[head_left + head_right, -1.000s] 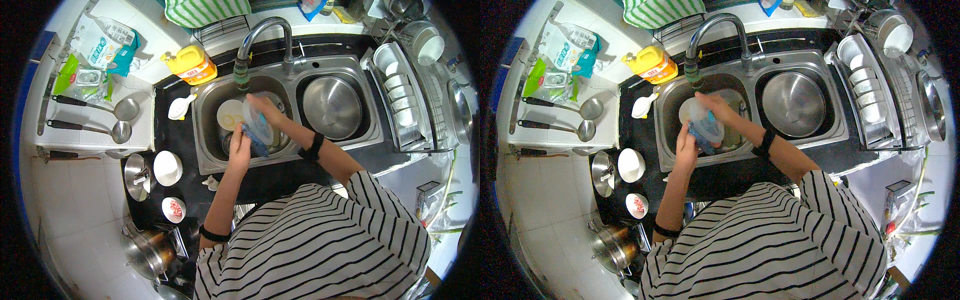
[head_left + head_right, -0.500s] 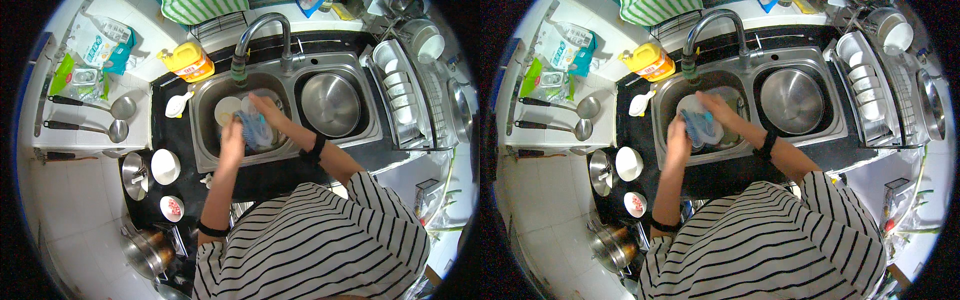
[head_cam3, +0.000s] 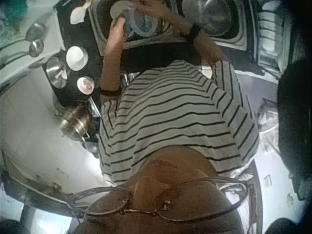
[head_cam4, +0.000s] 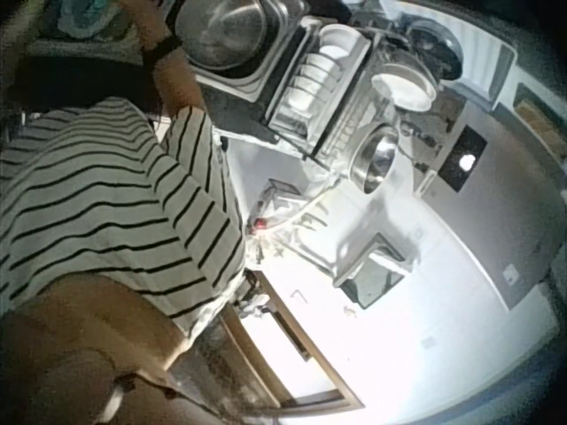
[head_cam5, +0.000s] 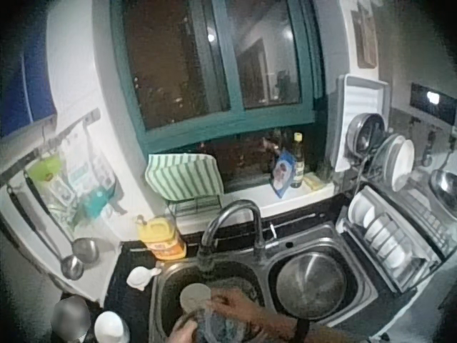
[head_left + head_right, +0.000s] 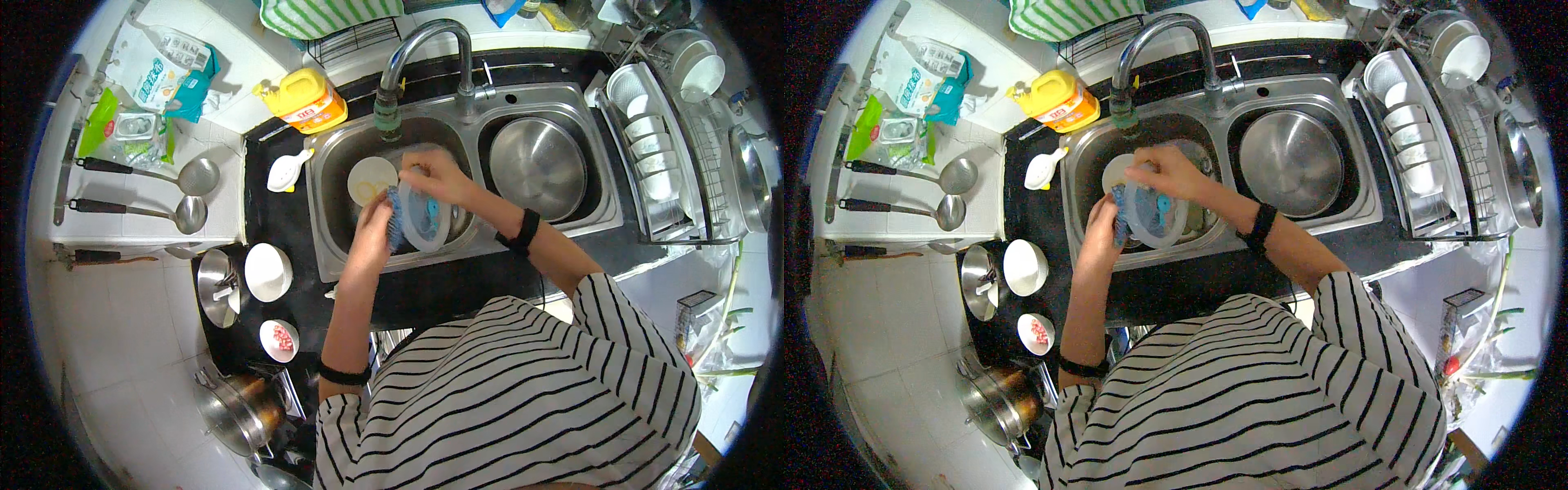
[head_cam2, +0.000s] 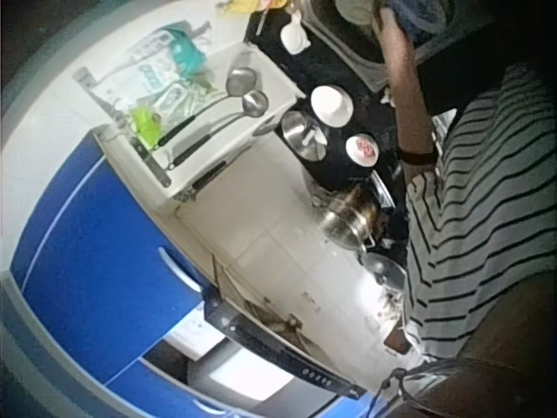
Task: The person wipes a white round table with a cloth, then moves to the kitchen to wash a plastic container and several dishes in the sink. They also open the refrigerator and briefly handle a bag on the sofa before returning to wash more items.
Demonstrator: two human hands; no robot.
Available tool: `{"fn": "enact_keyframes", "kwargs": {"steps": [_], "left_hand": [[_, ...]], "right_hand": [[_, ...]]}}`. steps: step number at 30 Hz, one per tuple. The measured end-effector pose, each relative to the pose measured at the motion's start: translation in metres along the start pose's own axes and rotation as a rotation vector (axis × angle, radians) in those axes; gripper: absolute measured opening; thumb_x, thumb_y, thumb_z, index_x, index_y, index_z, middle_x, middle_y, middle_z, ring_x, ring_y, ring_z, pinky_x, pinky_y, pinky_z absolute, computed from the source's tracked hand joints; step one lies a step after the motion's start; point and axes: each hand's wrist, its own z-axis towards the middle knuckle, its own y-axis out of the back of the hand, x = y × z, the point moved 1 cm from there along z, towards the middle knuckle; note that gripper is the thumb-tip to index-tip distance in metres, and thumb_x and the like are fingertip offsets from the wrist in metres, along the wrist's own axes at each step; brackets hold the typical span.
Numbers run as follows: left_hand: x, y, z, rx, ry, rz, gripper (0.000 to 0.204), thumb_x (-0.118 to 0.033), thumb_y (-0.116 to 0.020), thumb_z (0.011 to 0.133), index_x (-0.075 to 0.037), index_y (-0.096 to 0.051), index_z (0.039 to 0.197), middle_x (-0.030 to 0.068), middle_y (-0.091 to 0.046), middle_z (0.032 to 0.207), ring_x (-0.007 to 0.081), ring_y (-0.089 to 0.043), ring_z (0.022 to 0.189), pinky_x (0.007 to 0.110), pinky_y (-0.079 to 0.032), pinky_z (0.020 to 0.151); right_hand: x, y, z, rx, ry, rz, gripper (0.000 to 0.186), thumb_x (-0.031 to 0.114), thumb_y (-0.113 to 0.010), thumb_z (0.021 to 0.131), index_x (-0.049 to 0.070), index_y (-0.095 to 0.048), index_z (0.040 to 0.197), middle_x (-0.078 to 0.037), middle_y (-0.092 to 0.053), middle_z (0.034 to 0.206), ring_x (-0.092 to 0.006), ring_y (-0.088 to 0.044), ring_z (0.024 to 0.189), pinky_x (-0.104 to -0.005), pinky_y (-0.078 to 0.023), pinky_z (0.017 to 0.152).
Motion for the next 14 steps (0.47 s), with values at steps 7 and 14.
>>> {"fn": "enact_keyframes", "kwargs": {"steps": [7,14], "left_hand": [[0.005,-0.016,-0.002,0.114,-0.464,0.388,0.021,-0.003,-0.043,0.089,0.000,-0.048,0.110,0.0031,-0.051,0.092,0.0073,-0.047,0.084,0.020,-0.039,0.074],[0.021,-0.010,-0.005,0.068,-0.415,0.532,0.037,-0.016,-0.048,0.090,-0.004,-0.041,0.125,0.0078,-0.051,0.099,0.0100,-0.046,0.086,0.023,-0.038,0.078]], "right_hand": [[-0.002,-0.019,-0.005,-0.307,-0.622,0.897,0.052,0.055,-0.048,0.086,0.006,-0.064,0.096,-0.002,-0.062,0.084,-0.0132,-0.059,0.075,-0.0274,-0.047,0.070],[-0.019,-0.018,-0.004,-0.337,-0.606,0.773,0.050,0.056,-0.053,0.083,0.008,-0.059,0.095,-0.004,-0.060,0.078,-0.0148,-0.058,0.067,-0.0291,-0.048,0.066]]}}
